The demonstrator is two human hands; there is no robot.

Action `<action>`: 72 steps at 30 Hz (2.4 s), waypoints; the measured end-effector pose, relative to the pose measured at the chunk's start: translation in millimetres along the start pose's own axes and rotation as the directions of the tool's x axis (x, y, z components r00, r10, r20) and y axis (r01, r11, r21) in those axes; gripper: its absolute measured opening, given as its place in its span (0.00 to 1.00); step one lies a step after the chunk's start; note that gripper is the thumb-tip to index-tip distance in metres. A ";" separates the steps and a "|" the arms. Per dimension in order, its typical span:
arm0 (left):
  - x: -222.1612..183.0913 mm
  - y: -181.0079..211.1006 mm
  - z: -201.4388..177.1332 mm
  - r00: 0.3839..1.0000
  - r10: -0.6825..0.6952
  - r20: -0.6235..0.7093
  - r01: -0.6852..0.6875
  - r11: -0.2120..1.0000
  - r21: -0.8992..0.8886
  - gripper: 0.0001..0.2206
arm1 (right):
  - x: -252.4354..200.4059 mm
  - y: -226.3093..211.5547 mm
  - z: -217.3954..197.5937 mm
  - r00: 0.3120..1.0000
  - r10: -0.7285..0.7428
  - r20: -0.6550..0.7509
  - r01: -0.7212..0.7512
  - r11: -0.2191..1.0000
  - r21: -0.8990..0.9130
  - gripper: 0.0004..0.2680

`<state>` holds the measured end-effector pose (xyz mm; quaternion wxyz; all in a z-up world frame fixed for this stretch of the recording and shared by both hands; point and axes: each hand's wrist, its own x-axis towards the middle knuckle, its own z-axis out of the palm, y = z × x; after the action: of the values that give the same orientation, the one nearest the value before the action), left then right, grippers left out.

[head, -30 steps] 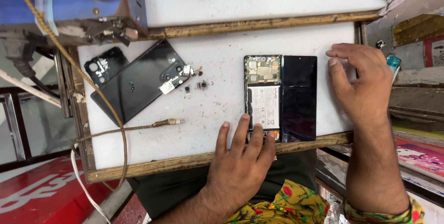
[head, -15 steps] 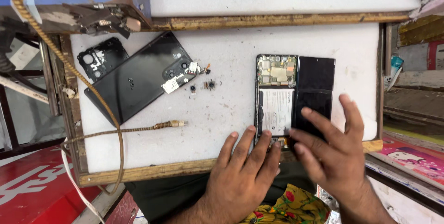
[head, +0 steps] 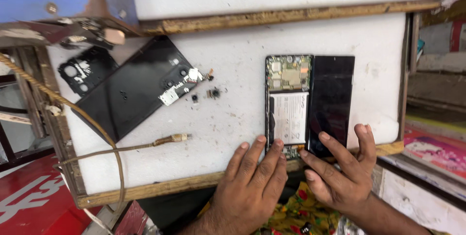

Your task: The person disassembles a smartphone, removes the screen and internal components, and reassembles the device. They handle the battery, motherboard, and display, then connect a charging cable to test the phone.

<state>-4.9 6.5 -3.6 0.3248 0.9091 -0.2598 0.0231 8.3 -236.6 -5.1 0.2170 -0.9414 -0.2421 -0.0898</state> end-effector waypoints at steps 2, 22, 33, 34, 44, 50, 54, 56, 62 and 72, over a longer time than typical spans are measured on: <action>1.7 0.9 -2.3 1.000 -0.002 0.003 0.002 1.000 0.008 0.14 | -4.1 0.0 1.6 1.000 -0.027 -0.009 0.026 0.999 -0.020 0.10; 9.0 8.6 -6.2 0.998 0.007 -0.062 -0.005 1.000 0.030 0.17 | -4.1 -6.5 7.3 0.997 -0.050 -0.056 0.047 0.997 -0.055 0.10; 4.4 12.4 -0.7 0.998 -0.006 -0.057 0.010 0.998 0.069 0.17 | -0.3 -14.7 4.5 0.999 0.029 -0.041 -0.032 0.997 -0.067 0.07; 4.3 12.9 -0.7 0.999 -0.012 -0.049 0.015 0.998 0.068 0.17 | 0.7 -15.8 3.7 0.998 0.039 -0.043 -0.042 0.998 -0.055 0.06; 5.6 13.5 -0.9 0.999 -0.011 -0.041 0.014 0.998 0.068 0.17 | 17.8 -27.7 -10.3 0.982 0.189 0.017 -0.190 0.980 0.066 0.04; 7.9 17.6 -7.6 0.999 -0.018 -0.050 0.021 0.998 0.059 0.16 | 51.2 -32.6 -29.1 0.982 0.180 0.052 -0.180 0.984 0.001 0.11; 7.3 18.3 -7.3 0.998 -0.028 -0.057 0.031 0.998 0.059 0.17 | 80.3 -22.5 -25.5 0.985 0.163 0.052 -0.159 0.984 -0.081 0.15; 7.8 18.9 -9.2 0.998 -0.025 -0.055 0.028 0.998 0.060 0.17 | 91.1 -20.2 -21.9 0.984 0.166 0.067 -0.155 0.978 -0.137 0.15; 6.2 18.0 -10.3 0.998 -0.023 -0.066 0.027 0.997 0.066 0.17 | 95.7 -19.6 -17.4 0.982 0.161 0.100 -0.133 0.961 -0.242 0.14; 6.9 19.2 -8.5 0.999 -0.036 -0.030 0.038 0.997 0.070 0.16 | 100.5 -4.9 -27.4 0.976 0.146 0.164 -0.109 0.971 -0.214 0.14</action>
<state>-7.2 -4.0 15.7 0.2968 0.9242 -0.2373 0.0390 91.3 -203.3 48.7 0.1020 -0.9765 -0.1890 -0.0154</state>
